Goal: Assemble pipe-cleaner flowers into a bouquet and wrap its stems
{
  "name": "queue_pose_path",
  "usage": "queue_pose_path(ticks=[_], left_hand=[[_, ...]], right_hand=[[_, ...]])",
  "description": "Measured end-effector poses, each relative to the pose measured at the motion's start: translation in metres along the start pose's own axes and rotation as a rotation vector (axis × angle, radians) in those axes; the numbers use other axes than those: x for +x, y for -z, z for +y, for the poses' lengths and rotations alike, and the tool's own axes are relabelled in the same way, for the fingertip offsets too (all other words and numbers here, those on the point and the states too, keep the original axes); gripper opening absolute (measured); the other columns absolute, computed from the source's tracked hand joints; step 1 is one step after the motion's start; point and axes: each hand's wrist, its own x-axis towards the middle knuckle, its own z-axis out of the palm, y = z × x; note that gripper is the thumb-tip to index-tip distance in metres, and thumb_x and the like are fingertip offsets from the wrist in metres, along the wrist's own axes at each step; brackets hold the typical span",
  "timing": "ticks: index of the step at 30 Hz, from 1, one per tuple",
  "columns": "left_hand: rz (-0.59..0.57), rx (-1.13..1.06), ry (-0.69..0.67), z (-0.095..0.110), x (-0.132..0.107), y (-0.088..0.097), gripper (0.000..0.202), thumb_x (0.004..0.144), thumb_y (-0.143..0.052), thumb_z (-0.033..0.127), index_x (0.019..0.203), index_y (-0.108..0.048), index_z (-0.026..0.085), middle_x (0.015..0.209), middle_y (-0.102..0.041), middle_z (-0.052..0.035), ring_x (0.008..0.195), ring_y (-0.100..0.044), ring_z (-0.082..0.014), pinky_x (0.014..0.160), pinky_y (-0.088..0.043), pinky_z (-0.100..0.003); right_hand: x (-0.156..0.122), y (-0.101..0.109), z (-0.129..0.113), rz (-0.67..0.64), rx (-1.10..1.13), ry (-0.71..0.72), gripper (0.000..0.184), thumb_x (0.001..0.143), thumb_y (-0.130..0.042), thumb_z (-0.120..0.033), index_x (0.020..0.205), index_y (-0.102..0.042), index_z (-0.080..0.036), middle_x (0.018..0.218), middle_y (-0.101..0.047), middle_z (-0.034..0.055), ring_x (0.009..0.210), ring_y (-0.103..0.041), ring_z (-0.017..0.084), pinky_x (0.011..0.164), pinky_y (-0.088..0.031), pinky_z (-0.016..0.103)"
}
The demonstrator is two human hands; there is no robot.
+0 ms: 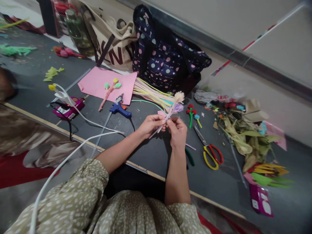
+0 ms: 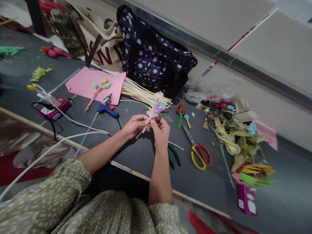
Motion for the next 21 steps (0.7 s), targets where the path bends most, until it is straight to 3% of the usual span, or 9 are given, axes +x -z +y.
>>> queue_pose_path(ticks=[6, 10, 14, 21], left_hand=[[0.012, 0.025, -0.035, -0.001, 0.001, -0.001, 0.031, 0.063, -0.085, 0.031, 0.077, -0.066, 0.011, 0.068, -0.067, -0.0014, 0.053, -0.063, -0.01, 0.057, -0.055, -0.023], [0.076, 0.146, -0.122, 0.0, -0.002, -0.006, 0.029, 0.064, -0.084, 0.032, 0.076, -0.068, 0.012, 0.066, -0.066, -0.0004, 0.053, -0.063, -0.01, 0.054, -0.051, -0.021], [0.034, 0.235, -0.156, 0.0, -0.005, -0.011, 0.028, 0.066, -0.082, 0.034, 0.077, -0.068, 0.012, 0.062, -0.065, -0.0009, 0.054, -0.06, -0.0097, 0.054, -0.047, -0.02], [0.031, 0.133, -0.217, 0.001, -0.004, -0.009, 0.033, 0.064, -0.084, 0.032, 0.091, -0.072, 0.015, 0.09, -0.068, -0.0024, 0.075, -0.062, -0.0101, 0.069, -0.05, -0.021]], right_hand=[[0.001, 0.003, 0.004, 0.015, -0.052, 0.048, 0.019, 0.076, -0.069, -0.036, 0.079, -0.06, -0.019, 0.066, -0.06, -0.0036, 0.053, -0.051, 0.009, 0.051, -0.043, 0.022], [0.001, 0.004, 0.004, 0.072, -0.137, 0.171, 0.022, 0.079, -0.067, -0.039, 0.086, -0.062, -0.019, 0.075, -0.062, -0.0015, 0.065, -0.055, 0.012, 0.061, -0.046, 0.025], [0.0, 0.004, 0.003, 0.124, -0.179, 0.258, 0.02, 0.078, -0.069, -0.037, 0.081, -0.063, -0.018, 0.073, -0.061, -0.0018, 0.068, -0.054, 0.013, 0.067, -0.046, 0.026], [0.0, 0.004, 0.006, 0.055, -0.121, 0.258, 0.016, 0.077, -0.07, -0.033, 0.078, -0.065, -0.019, 0.072, -0.062, -0.0016, 0.068, -0.056, 0.013, 0.068, -0.048, 0.027]])
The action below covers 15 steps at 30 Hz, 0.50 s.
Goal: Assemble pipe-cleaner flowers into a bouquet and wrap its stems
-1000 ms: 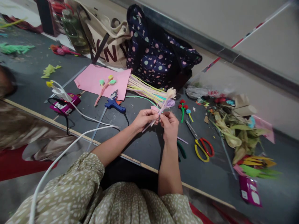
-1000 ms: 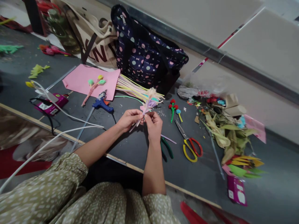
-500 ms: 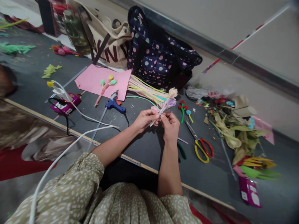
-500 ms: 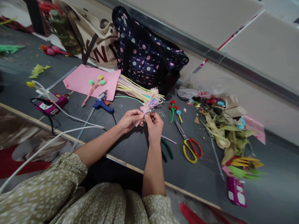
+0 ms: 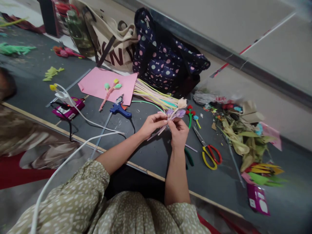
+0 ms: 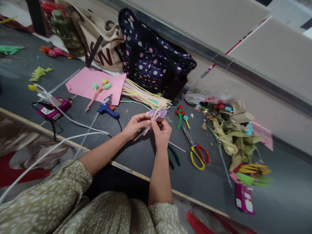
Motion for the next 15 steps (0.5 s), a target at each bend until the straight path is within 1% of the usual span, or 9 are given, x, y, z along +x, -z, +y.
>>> queue_pose_path(ticks=[3, 6, 12, 15], left_hand=[[0.003, -0.091, 0.027, 0.001, 0.001, 0.002, 0.033, 0.059, -0.087, 0.03, 0.085, -0.072, 0.015, 0.087, -0.067, -0.001, 0.074, -0.062, -0.0106, 0.072, -0.052, -0.023], [0.024, -0.134, 0.059, 0.003, 0.002, 0.002, 0.033, 0.056, -0.089, 0.028, 0.079, -0.071, 0.014, 0.08, -0.066, -0.0002, 0.07, -0.062, -0.0097, 0.071, -0.053, -0.023], [0.031, -0.212, 0.104, 0.004, 0.002, 0.0, 0.037, 0.055, -0.09, 0.029, 0.083, -0.071, 0.015, 0.079, -0.07, -0.0007, 0.066, -0.062, -0.008, 0.067, -0.053, -0.019], [0.047, -0.217, 0.121, 0.004, 0.003, 0.001, 0.039, 0.054, -0.09, 0.029, 0.084, -0.07, 0.015, 0.076, -0.07, -0.0006, 0.064, -0.062, -0.0085, 0.066, -0.053, -0.02]], right_hand=[[0.0, -0.001, 0.004, -0.03, 0.015, -0.047, 0.018, 0.076, -0.07, -0.035, 0.078, -0.063, -0.019, 0.071, -0.061, -0.0021, 0.065, -0.055, 0.013, 0.065, -0.049, 0.027], [-0.001, -0.003, 0.009, -0.031, 0.04, -0.066, 0.02, 0.075, -0.071, -0.036, 0.08, -0.063, -0.019, 0.073, -0.061, -0.0018, 0.064, -0.056, 0.013, 0.066, -0.05, 0.028], [-0.002, -0.011, 0.016, 0.014, 0.11, -0.086, 0.023, 0.074, -0.073, -0.039, 0.079, -0.062, -0.019, 0.072, -0.061, -0.002, 0.062, -0.056, 0.012, 0.062, -0.05, 0.026], [-0.002, -0.014, 0.018, 0.018, 0.112, -0.096, 0.023, 0.074, -0.073, -0.04, 0.078, -0.061, -0.02, 0.071, -0.06, -0.0022, 0.062, -0.056, 0.012, 0.063, -0.052, 0.027]])
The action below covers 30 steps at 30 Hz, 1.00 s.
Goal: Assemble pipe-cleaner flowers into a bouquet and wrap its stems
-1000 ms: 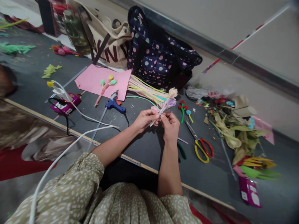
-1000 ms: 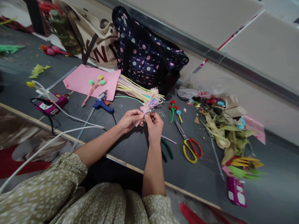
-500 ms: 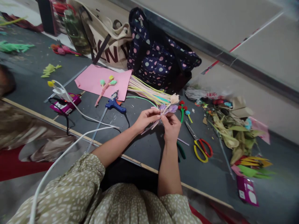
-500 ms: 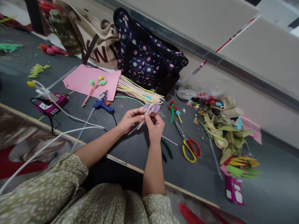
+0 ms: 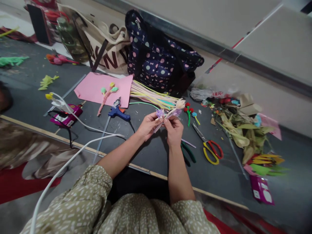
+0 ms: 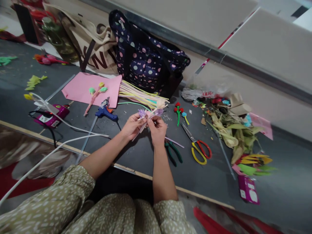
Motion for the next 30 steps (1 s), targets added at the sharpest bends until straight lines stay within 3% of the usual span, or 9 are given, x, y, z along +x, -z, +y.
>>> queue_pose_path(ticks=[7, 12, 17, 30], left_hand=[[-0.026, 0.067, -0.052, 0.001, 0.0, 0.001, 0.039, 0.055, -0.09, 0.028, 0.087, -0.069, 0.015, 0.08, -0.07, -0.001, 0.069, -0.064, -0.0094, 0.071, -0.054, -0.022], [0.005, 0.194, -0.06, 0.001, -0.003, 0.001, 0.041, 0.059, -0.087, 0.031, 0.092, -0.069, 0.017, 0.085, -0.069, -0.0004, 0.067, -0.061, -0.009, 0.063, -0.055, -0.021], [0.043, 0.303, -0.114, -0.001, -0.005, -0.001, 0.038, 0.058, -0.086, 0.032, 0.088, -0.068, 0.018, 0.082, -0.068, 0.0021, 0.065, -0.059, -0.0084, 0.062, -0.055, -0.022], [0.208, 0.231, -0.21, -0.001, -0.001, -0.005, 0.037, 0.05, -0.09, 0.03, 0.075, -0.065, 0.017, 0.069, -0.064, 0.0044, 0.06, -0.059, -0.0072, 0.066, -0.055, -0.023]], right_hand=[[-0.001, -0.001, -0.002, -0.03, 0.019, -0.011, 0.024, 0.075, -0.072, -0.042, 0.081, -0.062, -0.021, 0.077, -0.063, -0.0009, 0.068, -0.059, 0.014, 0.066, -0.055, 0.03], [-0.001, 0.0, -0.012, -0.016, 0.007, 0.037, 0.021, 0.078, -0.069, -0.041, 0.082, -0.064, -0.021, 0.075, -0.062, -0.002, 0.065, -0.056, 0.013, 0.06, -0.05, 0.025], [0.001, 0.003, -0.013, 0.01, -0.034, 0.079, 0.019, 0.078, -0.07, -0.038, 0.078, -0.065, -0.02, 0.071, -0.063, -0.0023, 0.066, -0.056, 0.013, 0.065, -0.048, 0.026], [0.002, -0.001, 0.0, 0.114, -0.003, 0.099, 0.018, 0.079, -0.07, -0.036, 0.085, -0.07, -0.019, 0.073, -0.066, -0.0007, 0.067, -0.058, 0.014, 0.071, -0.048, 0.029]])
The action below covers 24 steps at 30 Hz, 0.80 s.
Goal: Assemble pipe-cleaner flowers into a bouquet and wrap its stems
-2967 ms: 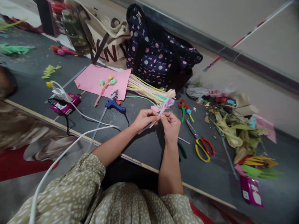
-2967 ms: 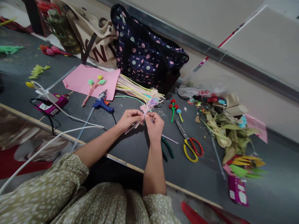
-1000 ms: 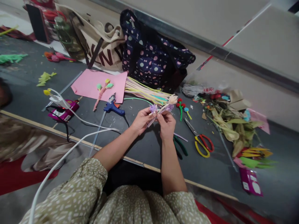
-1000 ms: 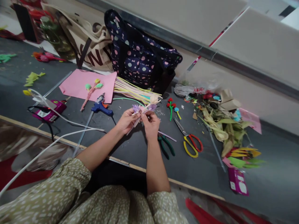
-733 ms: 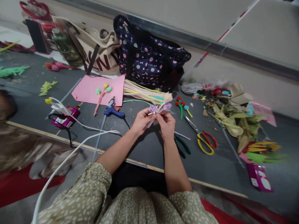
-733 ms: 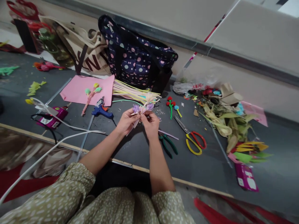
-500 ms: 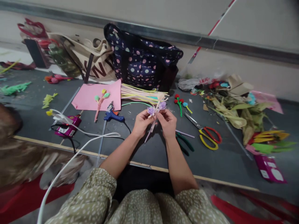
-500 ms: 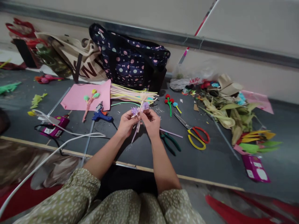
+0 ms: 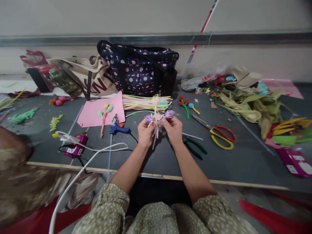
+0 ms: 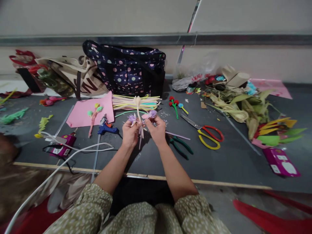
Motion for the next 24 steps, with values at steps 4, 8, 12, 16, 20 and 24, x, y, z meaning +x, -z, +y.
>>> queue_pose_path(ticks=[4, 8, 12, 16, 20, 24], left_hand=[[-0.013, 0.056, -0.043, 0.0, -0.001, 0.0, 0.035, 0.055, -0.088, 0.032, 0.076, -0.065, 0.018, 0.07, -0.065, 0.0043, 0.061, -0.06, -0.007, 0.067, -0.055, -0.023], [-0.072, 0.099, -0.103, -0.002, -0.002, 0.003, 0.027, 0.062, -0.085, 0.031, 0.078, -0.067, 0.018, 0.073, -0.066, 0.003, 0.062, -0.058, -0.007, 0.064, -0.055, -0.022], [-0.084, 0.126, -0.14, -0.005, 0.0, 0.007, 0.025, 0.063, -0.085, 0.029, 0.078, -0.068, 0.017, 0.072, -0.066, 0.002, 0.06, -0.056, -0.0072, 0.059, -0.053, -0.02], [-0.081, 0.158, -0.188, -0.007, 0.002, 0.008, 0.027, 0.062, -0.086, 0.031, 0.075, -0.067, 0.016, 0.071, -0.065, 0.0015, 0.059, -0.057, -0.0083, 0.055, -0.052, -0.02], [-0.105, 0.167, -0.228, -0.006, 0.001, 0.007, 0.024, 0.064, -0.084, 0.03, 0.076, -0.068, 0.017, 0.072, -0.064, 0.0013, 0.061, -0.057, -0.0087, 0.055, -0.051, -0.02], [-0.135, 0.171, -0.257, -0.005, -0.001, 0.006, 0.021, 0.067, -0.083, 0.028, 0.077, -0.068, 0.017, 0.075, -0.062, 0.0009, 0.065, -0.056, -0.0086, 0.057, -0.052, -0.019]], right_hand=[[0.001, -0.001, 0.0, 0.009, -0.004, -0.011, 0.02, 0.079, -0.069, -0.038, 0.084, -0.069, -0.018, 0.073, -0.065, -0.0009, 0.069, -0.056, 0.014, 0.071, -0.047, 0.028], [0.002, 0.001, -0.002, -0.039, -0.008, 0.009, 0.018, 0.081, -0.068, -0.036, 0.079, -0.067, -0.018, 0.073, -0.063, -0.0018, 0.067, -0.053, 0.013, 0.069, -0.043, 0.027], [0.004, 0.002, -0.005, -0.055, -0.045, 0.019, 0.016, 0.081, -0.067, -0.034, 0.078, -0.066, -0.018, 0.073, -0.062, -0.0017, 0.067, -0.052, 0.013, 0.069, -0.042, 0.027], [0.004, 0.002, -0.008, -0.049, -0.111, 0.037, 0.015, 0.079, -0.066, -0.032, 0.078, -0.065, -0.018, 0.073, -0.063, -0.0009, 0.068, -0.052, 0.013, 0.069, -0.043, 0.027], [0.004, 0.002, -0.012, -0.047, -0.145, 0.065, 0.013, 0.078, -0.066, -0.03, 0.076, -0.065, -0.018, 0.071, -0.062, -0.0011, 0.067, -0.052, 0.014, 0.068, -0.042, 0.027], [0.004, 0.002, -0.013, -0.058, -0.127, 0.052, 0.012, 0.078, -0.065, -0.03, 0.078, -0.065, -0.018, 0.073, -0.064, -0.0004, 0.069, -0.054, 0.014, 0.069, -0.044, 0.028]])
